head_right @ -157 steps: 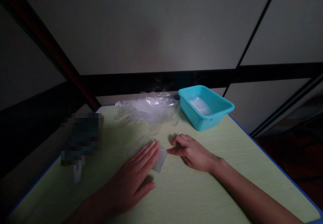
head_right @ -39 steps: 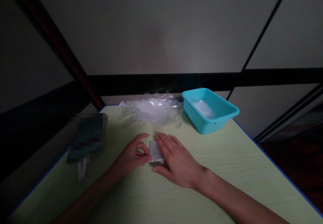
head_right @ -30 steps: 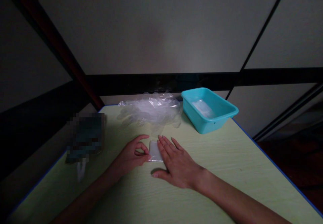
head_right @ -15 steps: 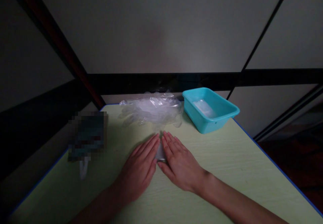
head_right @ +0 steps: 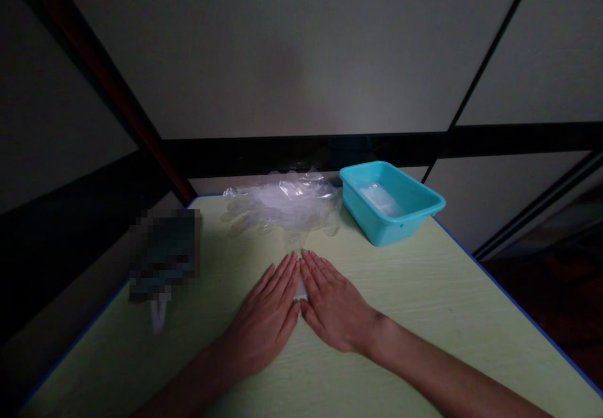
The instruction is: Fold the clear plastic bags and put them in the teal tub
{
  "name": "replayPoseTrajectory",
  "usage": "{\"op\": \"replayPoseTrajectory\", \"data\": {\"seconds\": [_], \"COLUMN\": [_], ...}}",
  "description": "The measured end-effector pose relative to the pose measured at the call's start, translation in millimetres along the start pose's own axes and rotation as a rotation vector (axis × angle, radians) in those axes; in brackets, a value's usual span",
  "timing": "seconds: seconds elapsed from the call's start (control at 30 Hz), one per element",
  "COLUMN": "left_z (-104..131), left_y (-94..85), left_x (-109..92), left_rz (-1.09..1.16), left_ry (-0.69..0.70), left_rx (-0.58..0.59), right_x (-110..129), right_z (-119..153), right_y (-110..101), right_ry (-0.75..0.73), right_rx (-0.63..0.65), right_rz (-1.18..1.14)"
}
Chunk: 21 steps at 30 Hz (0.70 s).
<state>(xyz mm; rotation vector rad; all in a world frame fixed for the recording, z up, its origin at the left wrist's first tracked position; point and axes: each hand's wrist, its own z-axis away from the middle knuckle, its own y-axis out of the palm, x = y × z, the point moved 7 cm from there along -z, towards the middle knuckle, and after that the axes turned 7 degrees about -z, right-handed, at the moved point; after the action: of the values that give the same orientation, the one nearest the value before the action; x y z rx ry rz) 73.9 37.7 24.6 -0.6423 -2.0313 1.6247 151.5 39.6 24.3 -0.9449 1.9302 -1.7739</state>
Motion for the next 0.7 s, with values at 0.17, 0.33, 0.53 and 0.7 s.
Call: {"op": "replayPoseTrajectory", "data": {"seconds": [0.17,0.33,0.53,0.7], "left_z": [0,-1,4,6], "left_y": [1.7,5.6,8.6,-4.1], "left_x": [0,1,16,28], "left_rz": [-0.013,0.008,0.242,0.436], "left_ry": [0.005,0.002,-0.061,-0.095], "left_rx": [0.006,0.028,-0.016,-0.085], "right_x": [0,-1,-5,-12], "right_z": [0,1,1,2], "right_y": [-1,1,1,-26], "right_ry": [-0.001,0.012,-0.02,-0.138], "right_rx": [-0.024,-0.017,-0.024,-0.115], "right_rz": [-0.025,-0.048,-0.098,-0.074]}}
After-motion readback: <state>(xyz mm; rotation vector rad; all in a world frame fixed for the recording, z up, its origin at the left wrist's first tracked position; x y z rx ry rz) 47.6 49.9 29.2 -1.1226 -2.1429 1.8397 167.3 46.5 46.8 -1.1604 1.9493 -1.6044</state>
